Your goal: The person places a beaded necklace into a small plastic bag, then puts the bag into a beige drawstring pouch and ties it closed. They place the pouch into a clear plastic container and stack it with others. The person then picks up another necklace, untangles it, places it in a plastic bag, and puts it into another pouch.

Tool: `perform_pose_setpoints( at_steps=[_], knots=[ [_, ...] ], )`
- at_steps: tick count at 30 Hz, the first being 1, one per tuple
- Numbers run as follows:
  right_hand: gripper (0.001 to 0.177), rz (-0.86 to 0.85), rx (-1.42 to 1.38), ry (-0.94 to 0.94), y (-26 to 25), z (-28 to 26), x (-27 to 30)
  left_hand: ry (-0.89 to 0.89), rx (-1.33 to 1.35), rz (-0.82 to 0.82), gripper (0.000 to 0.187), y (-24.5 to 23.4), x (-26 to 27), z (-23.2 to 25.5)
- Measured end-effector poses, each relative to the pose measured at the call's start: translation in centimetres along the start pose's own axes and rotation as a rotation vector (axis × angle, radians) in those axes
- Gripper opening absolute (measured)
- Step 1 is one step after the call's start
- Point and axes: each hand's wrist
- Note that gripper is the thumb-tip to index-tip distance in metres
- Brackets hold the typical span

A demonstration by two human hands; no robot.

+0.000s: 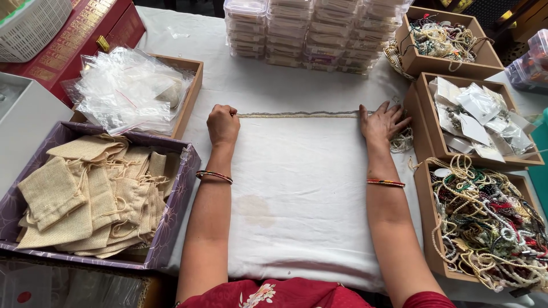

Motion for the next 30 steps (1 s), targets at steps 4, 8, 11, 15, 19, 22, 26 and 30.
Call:
perform_pose_setpoints(
  at_steps=[4,8,11,15,19,22,26,30],
  knots=[
    [0.088,0.154,0.169,-0.364,-0.6,-3.3,1.7,-0.146,0.148,-0.016,0.008,-1.3,-0.4,0.1],
    [0.090,-0.114,0.047,-0.660,0.5,-6.6,4.0,-0.260,0.265,-0.052,0.009,-2.1,-0.7,0.4],
    [0.086,-0.175,0.147,-0.507,0.9,-5.7,3.2,-0.280,0.260,-0.040,0.009,-2.2,-0.6,0.5],
    [0.085,-0.176,0.118,-0.165,-1.5,-2.4,2.2,-0.214,0.172,0.007,0.011,-1.2,-0.4,0.4],
    [0.081,-0.075,0.081,-0.047,-0.4,-0.5,0.9,-0.118,0.065,-0.022,0.011,-0.7,-0.2,0.3],
    [0.076,0.115,0.088,-0.196,-0.5,-2.4,1.4,0.092,-0.107,0.016,0.022,-0.1,0.1,1.3],
    [0.075,0.132,0.045,-0.766,0.4,-8.3,5.0,0.440,-0.259,-0.063,0.065,2.0,1.1,3.9],
    [0.080,-0.138,0.083,-0.842,0.5,-11.7,8.6,0.381,-0.351,-0.417,0.081,1.8,1.9,5.5]
  ],
)
Point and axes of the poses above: each hand's wrist, its own x-axis away from the middle knuckle, its own y-axis out of the palm, z = x × y, and after that the axes turned 6 degrees about -y, right-handed
